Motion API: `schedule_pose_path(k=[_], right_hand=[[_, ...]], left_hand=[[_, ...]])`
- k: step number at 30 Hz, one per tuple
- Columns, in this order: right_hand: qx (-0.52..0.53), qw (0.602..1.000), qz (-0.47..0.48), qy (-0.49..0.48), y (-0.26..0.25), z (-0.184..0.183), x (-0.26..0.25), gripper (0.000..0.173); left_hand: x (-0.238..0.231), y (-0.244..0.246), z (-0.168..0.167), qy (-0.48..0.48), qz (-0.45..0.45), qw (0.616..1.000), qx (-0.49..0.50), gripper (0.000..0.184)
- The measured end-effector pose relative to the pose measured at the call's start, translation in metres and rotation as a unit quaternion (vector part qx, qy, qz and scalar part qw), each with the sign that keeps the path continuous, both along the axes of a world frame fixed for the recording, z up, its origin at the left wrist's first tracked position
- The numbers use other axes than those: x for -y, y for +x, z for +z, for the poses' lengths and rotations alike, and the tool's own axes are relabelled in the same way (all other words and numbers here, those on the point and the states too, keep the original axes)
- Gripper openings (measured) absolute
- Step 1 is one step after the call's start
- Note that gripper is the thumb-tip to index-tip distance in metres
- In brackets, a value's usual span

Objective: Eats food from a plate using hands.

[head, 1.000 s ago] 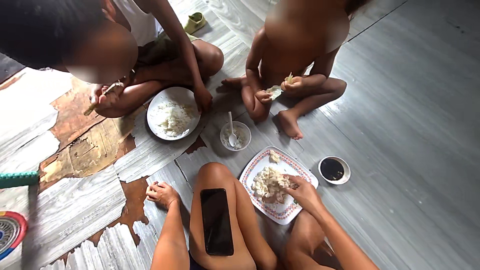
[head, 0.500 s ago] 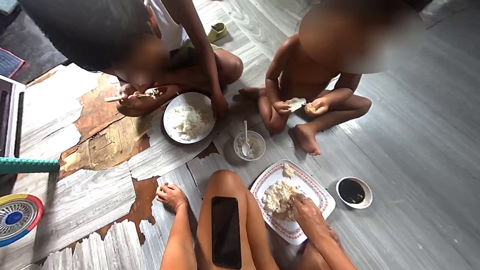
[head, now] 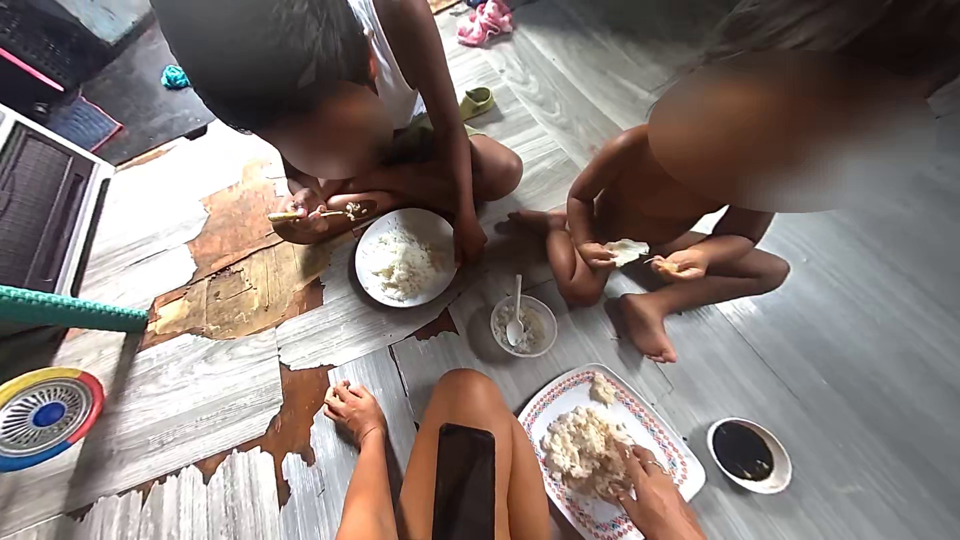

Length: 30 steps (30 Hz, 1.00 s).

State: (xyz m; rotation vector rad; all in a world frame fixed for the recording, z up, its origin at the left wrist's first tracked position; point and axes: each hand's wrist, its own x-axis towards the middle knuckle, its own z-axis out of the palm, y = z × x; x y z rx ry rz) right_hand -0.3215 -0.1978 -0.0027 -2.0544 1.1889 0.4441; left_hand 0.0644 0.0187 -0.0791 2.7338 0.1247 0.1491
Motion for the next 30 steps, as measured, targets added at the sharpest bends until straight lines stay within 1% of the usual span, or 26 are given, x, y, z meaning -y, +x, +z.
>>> schedule_pose_path(k=[3,5,7,9,11,13,16,18,20,22,26,27,28,30], right_hand=[[0.037,0.999,0.014,-0.025,0.003,-0.009,-0.011,0.063],[0.032,0.998,0.027,-0.043,0.008,-0.01,-0.022,0.052],[0.043,0.994,0.045,-0.091,0.011,-0.014,-0.031,0.041],[0.055,0.99,0.054,-0.121,0.011,-0.018,-0.035,0.036],[0.075,0.986,0.05,-0.137,0.01,-0.02,-0.035,0.033],[0.106,0.983,0.022,-0.148,0.008,-0.022,-0.032,0.029],[0.123,0.984,-0.078,-0.103,0.009,-0.012,-0.017,0.029],[0.114,0.981,-0.116,-0.104,0.007,-0.009,-0.006,0.03],[0.094,0.984,-0.102,-0.11,0.002,-0.013,-0.001,0.032],[0.07,0.991,-0.067,-0.094,-0.001,-0.015,-0.004,0.038],[0.05,0.997,-0.015,-0.052,0.003,-0.007,-0.025,0.06],[0.057,0.997,-0.009,-0.058,0.004,-0.006,-0.03,0.06],[0.067,0.995,-0.005,-0.072,0.004,-0.007,-0.035,0.056],[0.083,0.991,0.003,-0.104,0.006,-0.009,-0.04,0.04]], left_hand=[[-0.001,0.0,-0.001,0.002,-0.001,1.0,0.004,0.029],[-0.001,0.0,-0.003,0.003,0.001,1.0,0.006,0.029],[-0.001,0.0,-0.003,0.003,0.0,1.0,0.008,0.029],[-0.001,0.0,0.0,0.001,-0.007,1.0,0.007,0.029],[-0.001,-0.001,0.003,0.003,-0.007,1.0,-0.004,0.03],[-0.001,-0.001,0.003,0.006,-0.006,1.0,-0.007,0.031],[-0.001,0.0,-0.001,0.012,-0.005,1.0,0.0,0.031],[-0.002,0.0,-0.002,0.013,-0.006,1.0,0.006,0.03],[-0.001,0.0,-0.001,0.011,-0.006,1.0,0.007,0.03],[0.001,-0.001,0.001,0.008,-0.001,1.0,0.001,0.031],[0.002,-0.001,0.0,0.006,-0.002,1.0,0.01,0.03],[0.001,-0.001,0.0,0.004,-0.003,1.0,0.011,0.031],[0.001,-0.002,0.0,0.005,-0.005,1.0,0.01,0.031],[0.002,-0.003,0.003,0.006,-0.014,1.0,0.001,0.032]])
